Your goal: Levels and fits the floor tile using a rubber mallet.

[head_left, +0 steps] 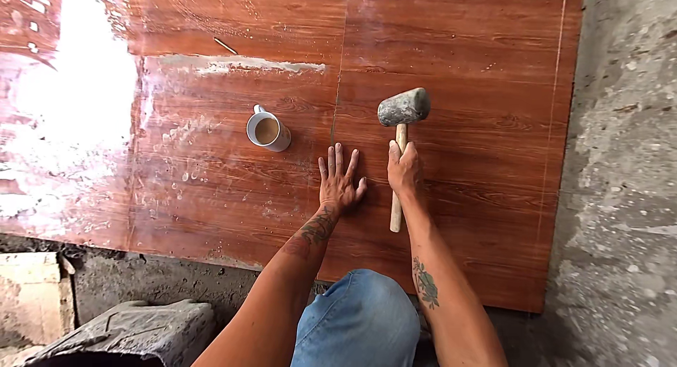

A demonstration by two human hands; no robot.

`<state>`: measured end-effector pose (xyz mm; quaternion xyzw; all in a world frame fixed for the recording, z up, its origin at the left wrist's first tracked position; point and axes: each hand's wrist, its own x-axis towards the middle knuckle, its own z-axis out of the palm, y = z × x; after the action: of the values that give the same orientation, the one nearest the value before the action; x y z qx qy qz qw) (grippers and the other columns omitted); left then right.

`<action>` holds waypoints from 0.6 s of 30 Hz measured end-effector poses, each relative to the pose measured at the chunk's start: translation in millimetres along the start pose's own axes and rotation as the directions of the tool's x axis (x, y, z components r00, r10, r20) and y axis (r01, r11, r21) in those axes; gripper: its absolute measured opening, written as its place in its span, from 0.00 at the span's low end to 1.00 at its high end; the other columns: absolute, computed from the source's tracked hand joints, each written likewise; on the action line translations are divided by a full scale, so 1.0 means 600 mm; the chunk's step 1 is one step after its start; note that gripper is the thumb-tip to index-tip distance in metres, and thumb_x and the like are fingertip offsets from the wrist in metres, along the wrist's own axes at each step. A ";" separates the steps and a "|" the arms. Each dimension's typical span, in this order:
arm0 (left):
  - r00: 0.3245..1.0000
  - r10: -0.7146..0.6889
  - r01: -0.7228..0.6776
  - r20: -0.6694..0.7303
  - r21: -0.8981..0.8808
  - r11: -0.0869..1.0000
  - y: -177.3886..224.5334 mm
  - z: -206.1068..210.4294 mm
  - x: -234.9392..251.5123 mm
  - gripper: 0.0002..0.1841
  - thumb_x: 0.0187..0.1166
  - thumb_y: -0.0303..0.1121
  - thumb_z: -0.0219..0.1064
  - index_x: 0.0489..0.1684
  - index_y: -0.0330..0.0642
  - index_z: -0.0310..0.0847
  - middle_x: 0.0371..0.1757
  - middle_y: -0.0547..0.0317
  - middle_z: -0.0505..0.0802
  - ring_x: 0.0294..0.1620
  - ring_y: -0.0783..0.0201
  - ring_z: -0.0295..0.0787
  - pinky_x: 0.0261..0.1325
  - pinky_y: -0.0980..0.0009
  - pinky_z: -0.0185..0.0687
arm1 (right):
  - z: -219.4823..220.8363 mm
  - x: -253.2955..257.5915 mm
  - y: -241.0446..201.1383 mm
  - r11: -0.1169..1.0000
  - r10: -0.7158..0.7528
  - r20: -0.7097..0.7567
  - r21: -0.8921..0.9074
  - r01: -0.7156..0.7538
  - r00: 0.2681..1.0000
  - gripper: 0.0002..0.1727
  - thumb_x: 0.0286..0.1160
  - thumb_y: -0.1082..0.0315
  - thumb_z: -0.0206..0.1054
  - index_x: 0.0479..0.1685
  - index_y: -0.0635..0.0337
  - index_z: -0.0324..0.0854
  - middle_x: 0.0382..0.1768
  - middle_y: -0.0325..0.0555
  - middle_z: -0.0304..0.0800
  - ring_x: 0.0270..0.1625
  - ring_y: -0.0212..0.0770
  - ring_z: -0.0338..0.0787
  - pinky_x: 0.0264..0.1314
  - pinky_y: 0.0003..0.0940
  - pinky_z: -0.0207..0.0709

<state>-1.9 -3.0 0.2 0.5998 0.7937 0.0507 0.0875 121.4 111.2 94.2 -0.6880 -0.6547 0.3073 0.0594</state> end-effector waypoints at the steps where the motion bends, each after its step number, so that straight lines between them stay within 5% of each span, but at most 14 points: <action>1: 1.000 0.003 -0.003 -0.016 0.005 1.000 -0.002 -0.001 0.001 0.41 0.80 0.66 0.40 0.97 0.65 0.45 0.97 0.41 0.43 0.98 0.40 0.32 0.91 0.31 0.26 | 0.007 -0.001 0.005 1.000 -0.005 0.006 -0.004 0.005 1.000 0.31 0.91 0.41 0.50 0.54 0.65 0.79 0.41 0.60 0.89 0.47 0.59 0.92 0.49 0.60 0.82; 6: 0.999 0.020 -0.020 -0.043 0.001 1.000 -0.005 0.001 -0.003 0.40 0.81 0.65 0.41 0.97 0.65 0.48 0.97 0.41 0.46 0.97 0.40 0.36 0.90 0.30 0.27 | -0.033 -0.047 0.052 0.998 0.006 0.154 -0.067 0.004 0.988 0.31 0.90 0.40 0.51 0.53 0.65 0.78 0.40 0.61 0.88 0.45 0.60 0.91 0.48 0.61 0.81; 10: 1.000 0.005 -0.005 0.012 0.034 0.999 -0.002 -0.004 -0.001 0.41 0.81 0.66 0.40 0.97 0.65 0.45 0.97 0.41 0.45 0.97 0.38 0.34 0.90 0.29 0.25 | -0.021 -0.212 0.174 0.981 -0.036 0.165 -0.183 0.066 0.986 0.33 0.91 0.39 0.47 0.57 0.66 0.75 0.32 0.62 0.85 0.35 0.64 0.90 0.34 0.63 0.82; 14: 1.000 0.003 -0.002 -0.013 0.040 0.999 -0.002 -0.004 0.000 0.41 0.81 0.66 0.41 0.97 0.65 0.46 0.97 0.42 0.47 0.97 0.39 0.36 0.90 0.29 0.26 | -0.018 -0.349 0.247 0.964 -0.132 0.162 -0.210 0.165 0.978 0.31 0.88 0.44 0.54 0.47 0.68 0.82 0.21 0.57 0.85 0.26 0.59 0.90 0.28 0.56 0.80; 16: 1.000 0.006 -0.006 -0.007 0.042 0.999 0.001 -0.005 0.000 0.41 0.81 0.65 0.41 0.97 0.64 0.46 0.97 0.41 0.47 0.97 0.39 0.36 0.90 0.30 0.25 | -0.018 -0.395 0.244 0.961 -0.118 0.166 -0.229 0.155 0.979 0.30 0.86 0.45 0.57 0.49 0.70 0.85 0.23 0.58 0.88 0.26 0.59 0.91 0.28 0.56 0.82; 18: 1.000 0.004 -0.004 0.001 0.051 0.999 0.002 -0.004 0.002 0.41 0.81 0.65 0.41 0.97 0.64 0.44 0.97 0.42 0.46 0.97 0.39 0.34 0.90 0.30 0.24 | -0.007 -0.419 0.236 0.962 -0.005 0.261 -0.263 0.076 0.965 0.31 0.85 0.44 0.57 0.58 0.69 0.85 0.33 0.61 0.93 0.35 0.62 0.95 0.38 0.60 0.85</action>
<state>-1.5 -1.3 3.0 0.6036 0.7934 0.0303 0.0724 257.7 -142.6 116.0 -0.6302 -0.7067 0.3007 -0.1144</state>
